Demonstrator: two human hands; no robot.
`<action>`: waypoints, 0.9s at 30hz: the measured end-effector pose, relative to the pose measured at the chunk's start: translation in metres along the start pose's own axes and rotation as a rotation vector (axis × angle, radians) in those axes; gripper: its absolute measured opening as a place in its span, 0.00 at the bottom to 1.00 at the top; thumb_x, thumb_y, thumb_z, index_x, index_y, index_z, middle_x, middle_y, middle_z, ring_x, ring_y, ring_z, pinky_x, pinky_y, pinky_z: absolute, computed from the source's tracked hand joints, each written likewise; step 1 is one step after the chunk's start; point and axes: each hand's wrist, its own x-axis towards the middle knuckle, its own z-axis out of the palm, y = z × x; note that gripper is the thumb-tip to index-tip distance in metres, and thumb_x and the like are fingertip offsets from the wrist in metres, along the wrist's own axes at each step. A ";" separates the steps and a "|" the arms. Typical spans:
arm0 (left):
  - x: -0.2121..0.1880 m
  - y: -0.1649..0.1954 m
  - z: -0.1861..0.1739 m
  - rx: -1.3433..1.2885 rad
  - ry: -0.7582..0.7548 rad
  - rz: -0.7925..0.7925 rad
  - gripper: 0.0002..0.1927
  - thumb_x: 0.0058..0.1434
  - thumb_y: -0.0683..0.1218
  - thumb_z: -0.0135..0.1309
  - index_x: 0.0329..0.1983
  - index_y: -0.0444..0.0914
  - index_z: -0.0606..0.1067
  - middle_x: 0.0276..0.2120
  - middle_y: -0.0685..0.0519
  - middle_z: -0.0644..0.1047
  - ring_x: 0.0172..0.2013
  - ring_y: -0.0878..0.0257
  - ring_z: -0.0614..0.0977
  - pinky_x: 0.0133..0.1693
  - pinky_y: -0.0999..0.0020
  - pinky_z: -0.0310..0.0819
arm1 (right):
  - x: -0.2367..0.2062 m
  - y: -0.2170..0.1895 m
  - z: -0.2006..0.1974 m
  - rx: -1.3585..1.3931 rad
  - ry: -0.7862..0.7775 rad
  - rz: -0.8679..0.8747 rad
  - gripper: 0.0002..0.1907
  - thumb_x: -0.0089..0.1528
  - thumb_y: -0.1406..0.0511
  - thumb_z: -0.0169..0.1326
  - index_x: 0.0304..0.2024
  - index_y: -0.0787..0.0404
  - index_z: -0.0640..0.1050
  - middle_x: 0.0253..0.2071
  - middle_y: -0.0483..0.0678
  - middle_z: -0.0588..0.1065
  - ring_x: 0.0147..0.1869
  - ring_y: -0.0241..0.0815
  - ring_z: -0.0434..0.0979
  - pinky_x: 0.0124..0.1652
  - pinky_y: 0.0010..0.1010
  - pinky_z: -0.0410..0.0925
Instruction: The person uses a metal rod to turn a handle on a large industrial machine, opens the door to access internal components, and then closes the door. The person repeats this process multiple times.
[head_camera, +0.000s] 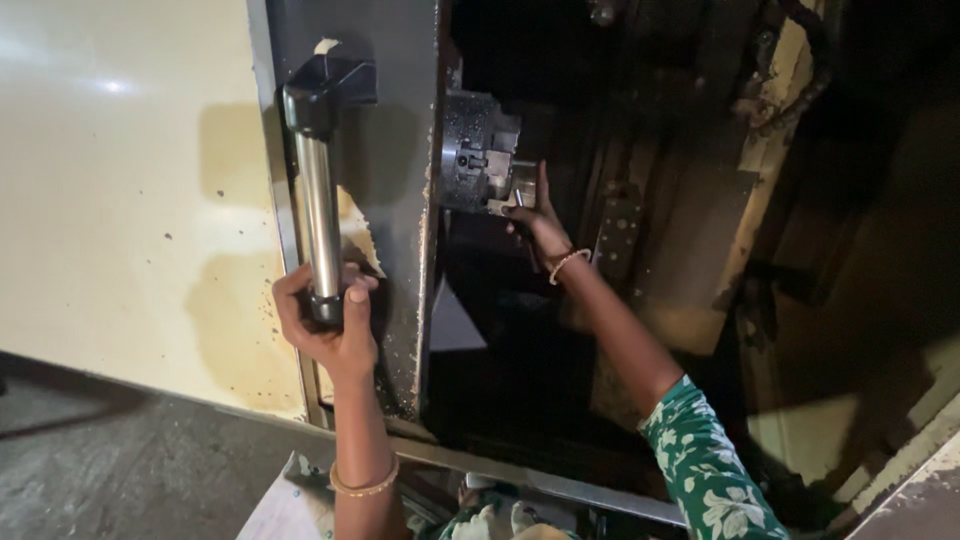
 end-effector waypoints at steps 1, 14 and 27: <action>-0.001 0.000 0.000 -0.008 0.001 -0.002 0.22 0.68 0.46 0.63 0.55 0.32 0.65 0.40 0.45 0.77 0.38 0.61 0.82 0.42 0.67 0.81 | 0.001 0.002 0.001 -0.031 0.024 0.018 0.60 0.58 0.72 0.56 0.78 0.36 0.32 0.54 0.65 0.75 0.34 0.41 0.74 0.30 0.29 0.67; 0.002 0.001 0.000 0.010 -0.007 -0.007 0.22 0.68 0.45 0.63 0.55 0.31 0.66 0.41 0.45 0.77 0.39 0.61 0.82 0.45 0.65 0.81 | 0.007 0.004 0.003 -0.163 0.177 -0.471 0.39 0.66 0.72 0.60 0.75 0.48 0.59 0.67 0.56 0.65 0.60 0.46 0.67 0.53 0.37 0.70; 0.002 0.001 -0.001 0.042 -0.020 -0.018 0.22 0.67 0.44 0.62 0.55 0.31 0.66 0.41 0.44 0.77 0.38 0.60 0.82 0.45 0.65 0.82 | 0.049 -0.029 0.010 -0.034 0.343 -0.334 0.04 0.66 0.71 0.55 0.41 0.60 0.72 0.36 0.43 0.74 0.39 0.35 0.74 0.39 0.29 0.69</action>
